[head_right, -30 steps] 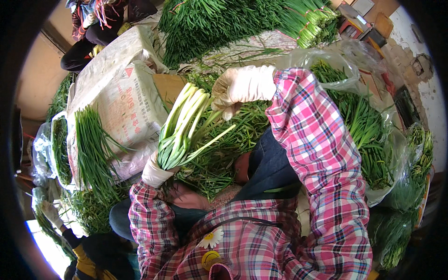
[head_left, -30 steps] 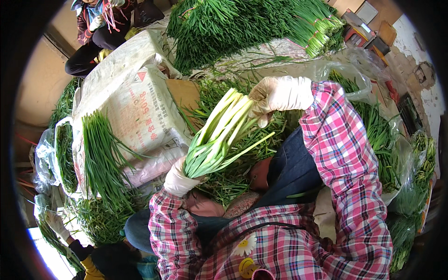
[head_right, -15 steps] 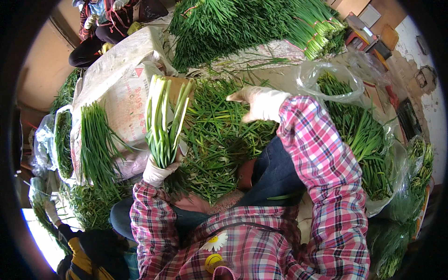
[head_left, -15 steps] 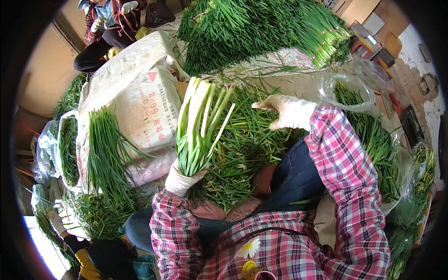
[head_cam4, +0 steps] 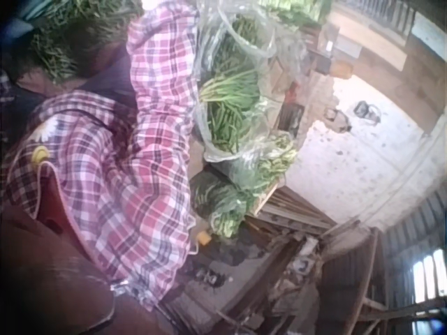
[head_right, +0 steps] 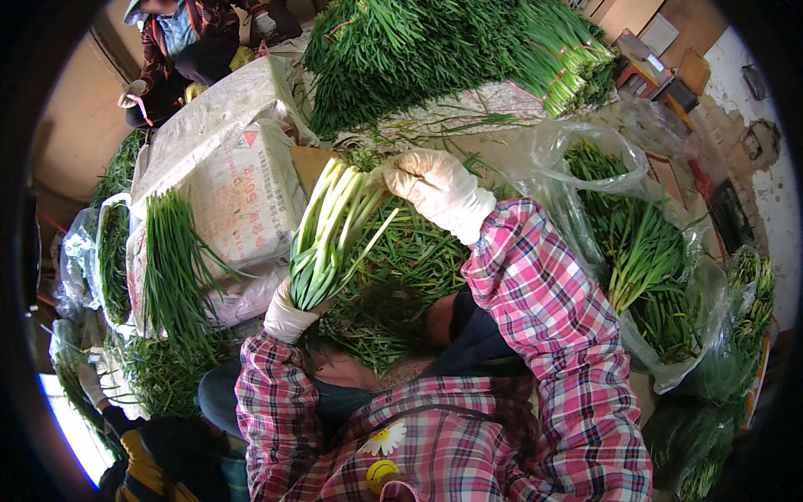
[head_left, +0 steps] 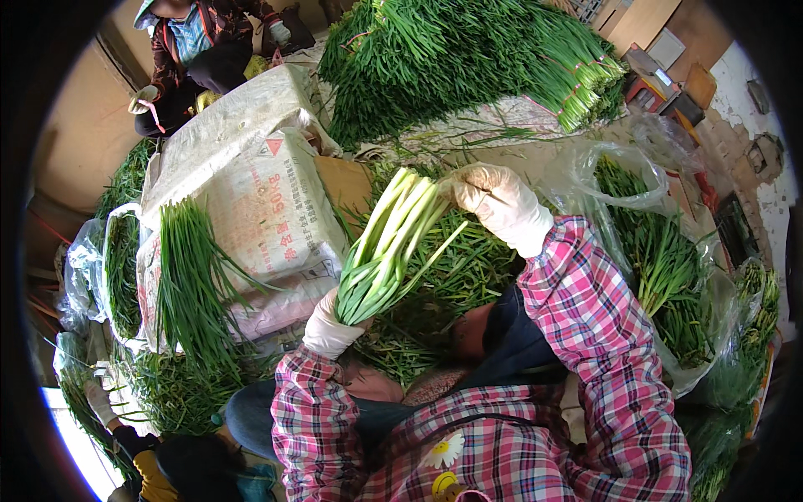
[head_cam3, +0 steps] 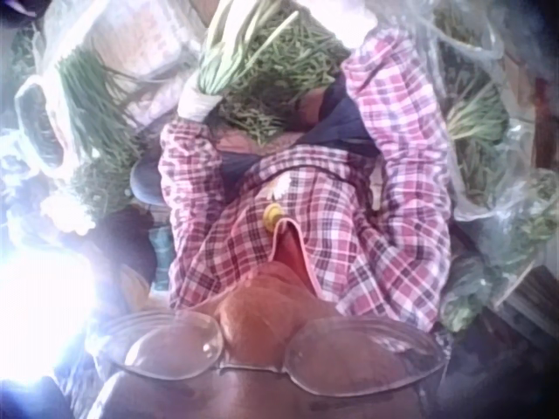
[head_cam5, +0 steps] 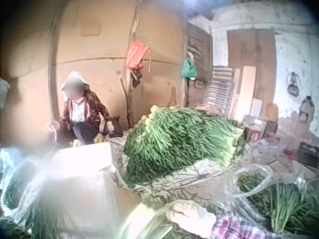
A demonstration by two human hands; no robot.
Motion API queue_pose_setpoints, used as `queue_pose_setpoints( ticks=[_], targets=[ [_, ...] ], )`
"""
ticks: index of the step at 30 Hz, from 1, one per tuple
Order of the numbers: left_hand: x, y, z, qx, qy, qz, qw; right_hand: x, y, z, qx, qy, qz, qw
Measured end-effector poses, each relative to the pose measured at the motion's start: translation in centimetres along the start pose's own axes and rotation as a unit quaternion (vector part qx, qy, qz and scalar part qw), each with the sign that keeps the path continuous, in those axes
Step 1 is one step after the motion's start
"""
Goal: The person sits on the floor and trims the root ends of green onions by hand. They repeatedly pick up bunches, align the roots, and pull off the unwanted ends, placing trimmed onions aside.
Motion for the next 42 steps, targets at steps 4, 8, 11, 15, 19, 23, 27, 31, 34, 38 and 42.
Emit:
queue_pose_setpoints(
  ticks=[4, 8, 11, 15, 19, 23, 27, 31, 34, 38, 42],
  targets=[
    [0.1, -0.3, 0.2, -0.010, -0.025, 0.061, 0.998, -1.4, -0.3, -2.3, 0.076, -0.111, -0.045, 0.990],
    [0.3, -0.5, -1.0, 0.049, -0.107, 0.120, 0.986, -2.3, -0.2, -4.8, 0.111, 0.014, 0.003, 0.994],
    [0.2, -0.7, -0.7, 0.050, -0.157, 0.147, 0.975, -2.6, -0.3, -2.5, 0.009, 0.306, -0.015, 0.952],
    [0.7, -0.5, -0.3, 0.055, -0.195, 0.153, 0.967, -0.5, -0.4, -0.8, 0.019, 0.362, 0.002, 0.932],
    [1.4, 0.0, -0.1, 0.053, -0.270, 0.118, 0.954, 3.8, 0.5, -0.3, -0.026, 0.187, 0.153, 0.970],
    [0.6, -0.1, 0.7, 0.006, -0.197, 0.039, 0.980, 2.0, 0.8, -0.6, -0.044, 0.264, 0.057, 0.962],
    [0.2, 0.1, 0.8, -0.010, -0.288, -0.003, 0.957, -0.6, 1.4, -0.7, -0.028, 0.377, -0.048, 0.925],
    [0.2, 0.2, 1.5, -0.057, -0.289, -0.017, 0.955, -2.3, 2.1, -0.7, -0.031, 0.391, -0.110, 0.913],
    [-0.1, 0.2, 2.2, -0.109, -0.195, -0.037, 0.974, -2.0, 2.2, -1.9, -0.051, 0.284, -0.083, 0.954],
    [1.5, 0.2, 1.2, -0.074, -0.181, -0.043, 0.980, -3.9, 3.1, -5.8, 0.080, 0.400, -0.135, 0.903],
    [6.2, -0.8, -3.7, 0.047, -0.155, -0.037, 0.986, -0.3, 3.8, -8.4, 0.142, 0.216, -0.025, 0.966]
  ],
)
Point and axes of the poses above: each hand's wrist, its own y-axis away from the middle knuckle, its own z-axis out of the palm, x = y × z, the point moved 10 cm from there along -y, towards the middle knuckle, and after that the axes turned 8 degrees about y, right-handed, at the moved point
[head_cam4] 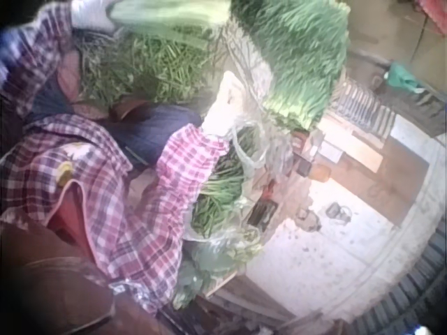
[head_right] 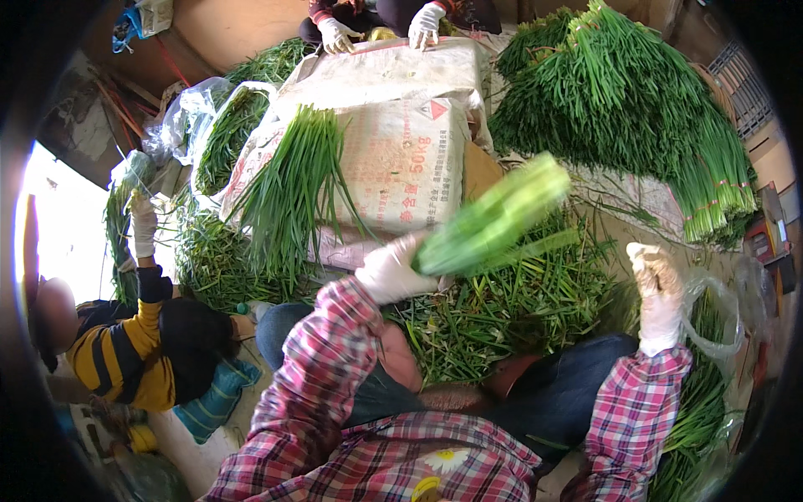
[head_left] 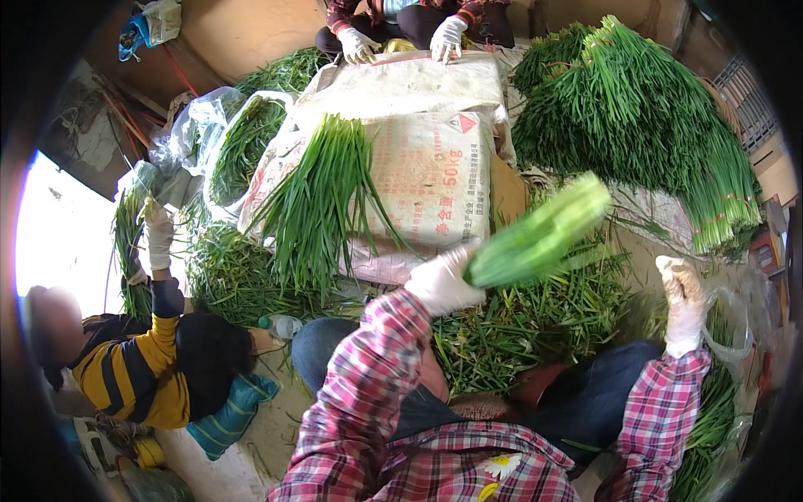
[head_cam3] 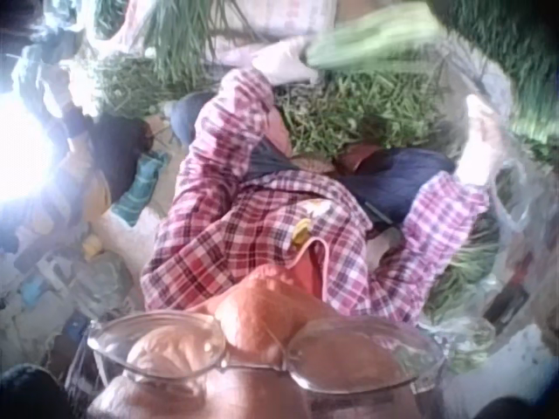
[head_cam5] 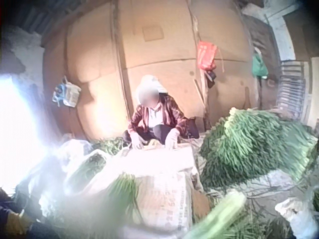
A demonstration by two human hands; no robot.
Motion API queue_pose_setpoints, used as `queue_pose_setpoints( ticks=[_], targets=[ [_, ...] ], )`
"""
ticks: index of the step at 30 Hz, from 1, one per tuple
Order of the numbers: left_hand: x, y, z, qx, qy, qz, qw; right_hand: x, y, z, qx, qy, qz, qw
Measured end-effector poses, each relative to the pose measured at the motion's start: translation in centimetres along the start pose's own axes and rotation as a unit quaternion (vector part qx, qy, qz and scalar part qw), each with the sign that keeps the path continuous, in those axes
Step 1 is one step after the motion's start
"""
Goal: The person sits on the floor and trims the root ends of green onions by hand. They repeatedly pick up bunches, align the roots, and pull off the unwanted ends, placing trimmed onions aside.
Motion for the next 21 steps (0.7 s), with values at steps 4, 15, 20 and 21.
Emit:
queue_pose_setpoints(
  ticks=[4, 15, 20, 21],
  targets=[
    [1.9, -0.7, -11.8, 0.195, 0.120, 0.005, 0.973, 1.2, 0.7, 1.7, -0.032, -0.018, 0.014, 0.999],
    [-9.5, -1.8, -37.2, 0.408, -0.207, -0.127, 0.880, 1.5, 0.1, 4.7, -0.124, 0.077, 0.071, 0.987],
    [-13.7, -3.7, -37.1, 0.445, -0.288, -0.127, 0.838, 2.1, -0.3, 6.6, -0.179, 0.134, 0.096, 0.970],
    [-14.4, -4.0, -37.2, 0.447, -0.308, -0.138, 0.829, 1.7, -0.6, 6.8, -0.177, 0.142, 0.082, 0.970]
  ],
)
Point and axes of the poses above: each hand's wrist, its own y-axis away from the middle knuckle, its own z-axis out of the palm, x = y × z, the point moved 10 cm from there along -y, towards the middle knuckle, and after that the axes turned 8 degrees about y, right-handed, at the moved point
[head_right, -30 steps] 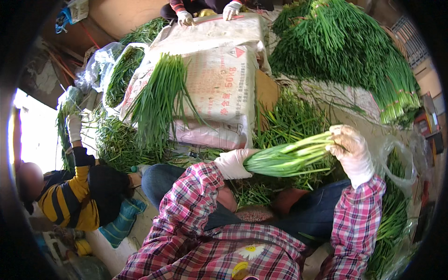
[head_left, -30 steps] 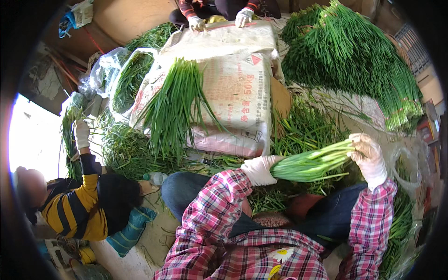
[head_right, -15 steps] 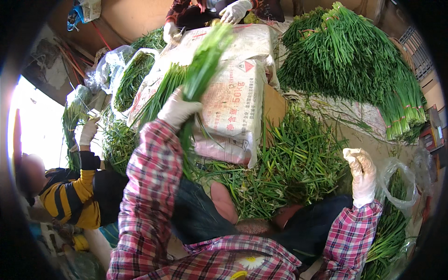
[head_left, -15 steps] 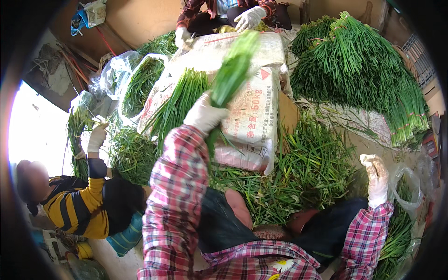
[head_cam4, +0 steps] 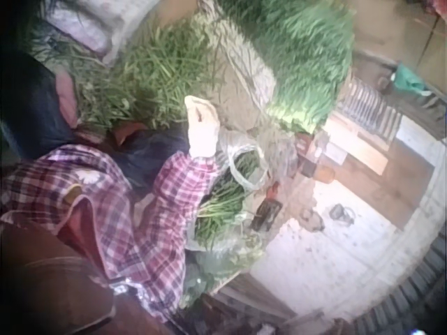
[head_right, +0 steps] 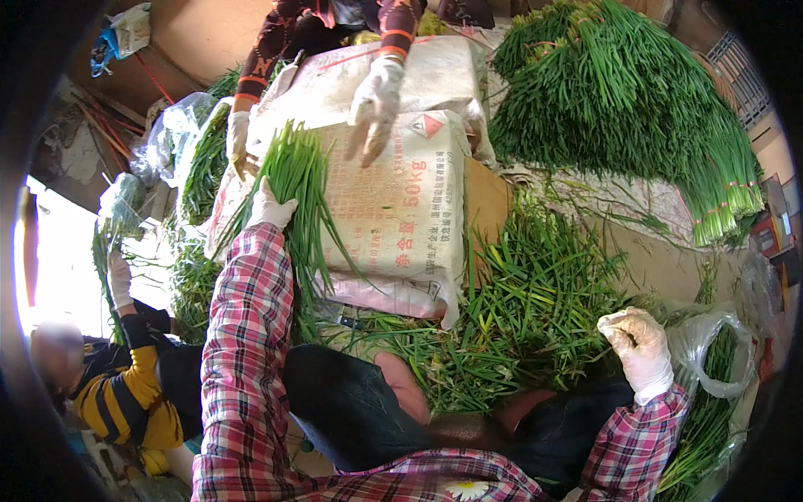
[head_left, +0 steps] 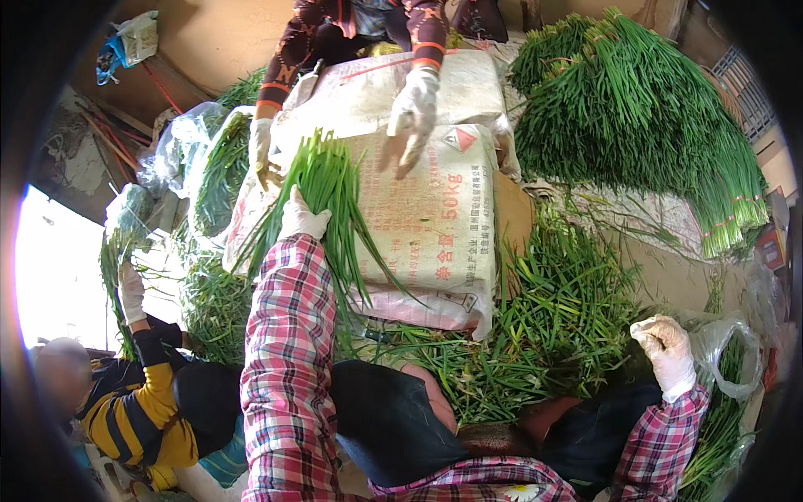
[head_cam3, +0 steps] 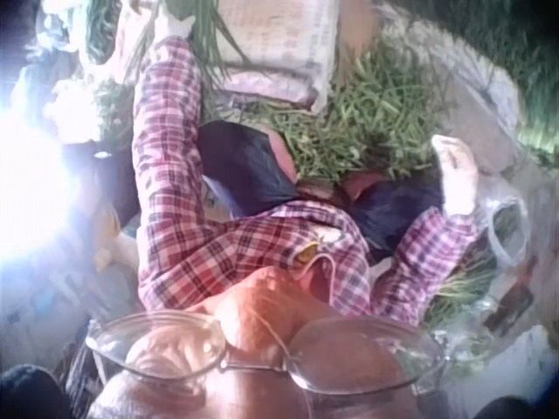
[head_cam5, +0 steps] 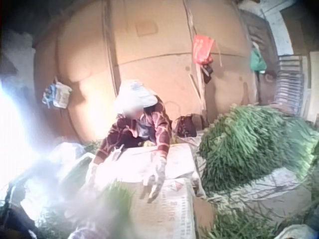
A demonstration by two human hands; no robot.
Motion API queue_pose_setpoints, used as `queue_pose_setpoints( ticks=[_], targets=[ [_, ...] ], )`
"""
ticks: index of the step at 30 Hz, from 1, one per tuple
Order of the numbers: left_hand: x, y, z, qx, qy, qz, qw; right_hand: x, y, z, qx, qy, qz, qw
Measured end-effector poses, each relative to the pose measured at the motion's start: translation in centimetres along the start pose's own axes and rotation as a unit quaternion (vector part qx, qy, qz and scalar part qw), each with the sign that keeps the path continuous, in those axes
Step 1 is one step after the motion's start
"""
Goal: The person sits on the floor and trims the root ends of green onions by hand. They repeatedly pick up bunches, align the roots, and pull off the unwanted ends, placing trimmed onions aside.
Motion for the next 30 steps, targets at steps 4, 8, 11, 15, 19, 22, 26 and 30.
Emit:
queue_pose_setpoints(
  ticks=[4, 8, 11, 15, 19, 22, 26, 30],
  targets=[
    [-1.1, -1.6, 0.7, -0.023, -0.003, 0.018, 1.000, -1.4, -0.6, 0.4, -0.016, 0.033, -0.015, 0.999],
    [2.2, -0.8, -1.1, -0.025, 0.039, 0.074, 0.996, -1.9, -0.8, 0.3, -0.021, 0.038, -0.020, 0.999],
    [7.5, 3.1, -3.4, -0.075, 0.051, 0.148, 0.985, -2.5, 0.0, -0.8, 0.023, 0.061, -0.067, 0.996],
    [16.0, 9.2, -7.9, -0.061, 0.084, 0.404, 0.909, -3.7, 2.5, -2.5, 0.128, 0.019, -0.137, 0.982],
    [15.7, 8.2, -8.3, -0.113, 0.277, 0.265, 0.917, -6.9, 6.9, -2.8, 0.123, -0.103, -0.200, 0.967],
    [20.2, 12.3, -9.5, -0.071, 0.271, 0.405, 0.870, -7.6, 11.2, -4.3, 0.067, -0.069, -0.184, 0.978],
    [27.1, 20.5, -4.9, -0.273, 0.313, 0.390, 0.822, -5.1, 19.4, -13.8, 0.092, -0.090, -0.135, 0.982],
    [30.9, 29.0, -0.8, -0.395, 0.150, 0.443, 0.791, -1.9, 27.1, -23.1, 0.203, 0.240, 0.020, 0.949]
  ],
)
Point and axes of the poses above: each hand's wrist, its own y-axis away from the middle knuckle, its own z-axis out of the palm, x = y × z, the point moved 10 cm from there along -y, towards the middle knuckle, and after that the axes turned 8 degrees about y, right-handed, at the moved point
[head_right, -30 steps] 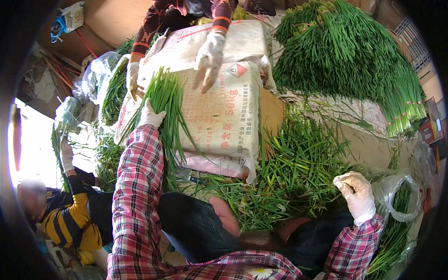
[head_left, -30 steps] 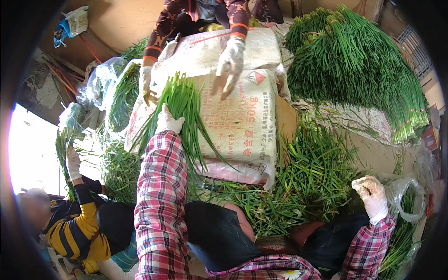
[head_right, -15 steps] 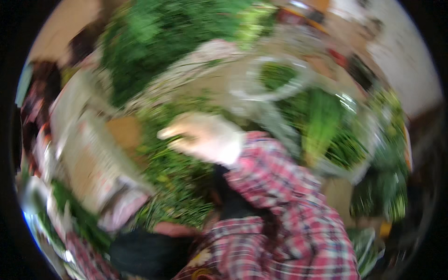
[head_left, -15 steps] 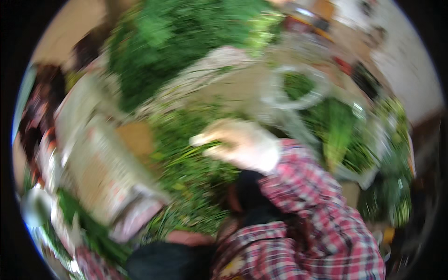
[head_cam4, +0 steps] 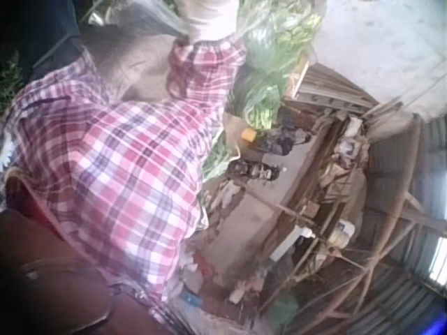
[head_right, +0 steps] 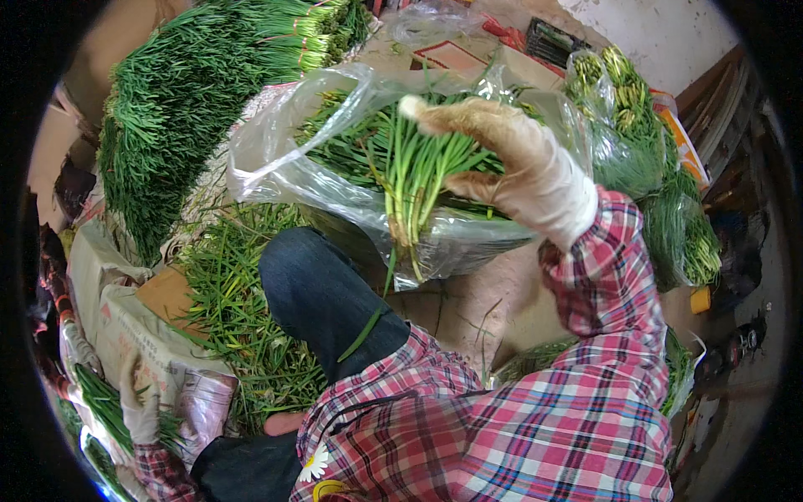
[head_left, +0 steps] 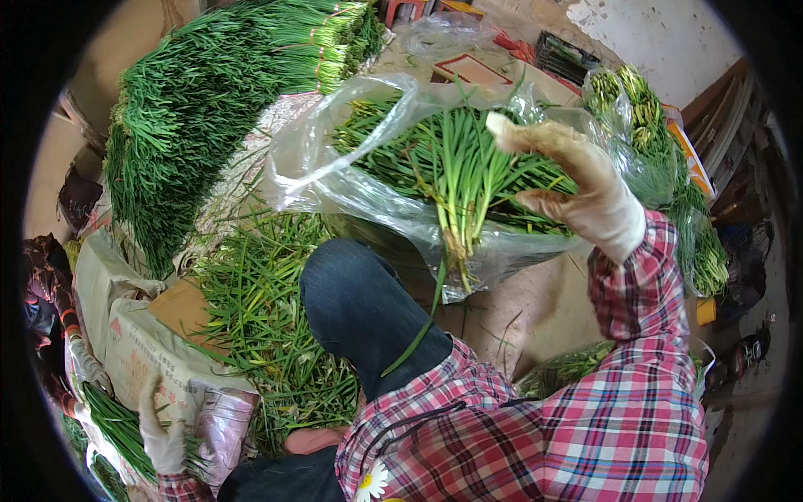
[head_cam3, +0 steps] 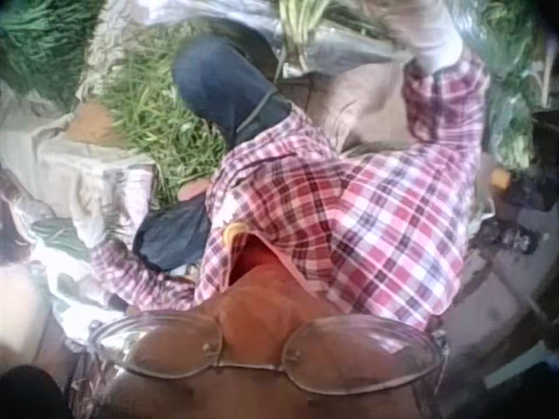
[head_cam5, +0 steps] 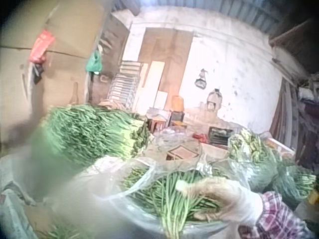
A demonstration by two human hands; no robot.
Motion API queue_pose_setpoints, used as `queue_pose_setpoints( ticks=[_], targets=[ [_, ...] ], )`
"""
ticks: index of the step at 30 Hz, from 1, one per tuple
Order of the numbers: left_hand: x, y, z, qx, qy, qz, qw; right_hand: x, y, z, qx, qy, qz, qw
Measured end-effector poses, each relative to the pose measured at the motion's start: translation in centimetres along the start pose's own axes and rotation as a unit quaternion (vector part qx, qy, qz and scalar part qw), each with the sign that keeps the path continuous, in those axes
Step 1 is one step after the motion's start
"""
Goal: The person sits on the floor and trims the root ends of green onions by hand. They repeatedly pick up bunches, align the roots, and pull off the unwanted ends, placing trimmed onions aside.
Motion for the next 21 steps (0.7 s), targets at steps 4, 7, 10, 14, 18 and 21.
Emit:
queue_pose_setpoints(
  ticks=[4, 7, 10, 14, 18, 21],
  targets=[
    [0.0, -0.2, 4.7, -0.090, 0.048, -0.065, 0.993, 3.1, 3.0, 4.4, -0.115, 0.130, 0.066, 0.983],
    [-0.3, 0.0, 5.9, -0.110, 0.067, -0.091, 0.987, 2.8, 3.0, 9.4, -0.151, 0.226, -0.020, 0.962],
    [-0.1, 0.6, 6.1, -0.106, 0.020, -0.098, 0.989, 3.1, 2.1, 12.5, -0.169, 0.239, -0.066, 0.954],
    [0.3, 2.1, 6.9, -0.095, 0.067, -0.108, 0.987, 3.0, 0.2, 14.1, -0.130, 0.250, -0.153, 0.947],
    [-0.4, 3.0, 8.1, -0.087, 0.100, -0.143, 0.981, 3.4, -0.5, 17.0, -0.147, 0.236, -0.204, 0.939],
    [0.6, 2.6, 8.6, -0.091, 0.027, -0.097, 0.991, 3.6, -0.2, 17.6, -0.146, 0.172, -0.221, 0.949]
  ],
)
Point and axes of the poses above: each hand's wrist, its own y-axis away from the middle knuckle, its own z-axis out of the palm, x = y × z, the point moved 10 cm from there along -y, towards the middle knuckle, and after that the axes turned 8 degrees about y, right-handed, at the moved point
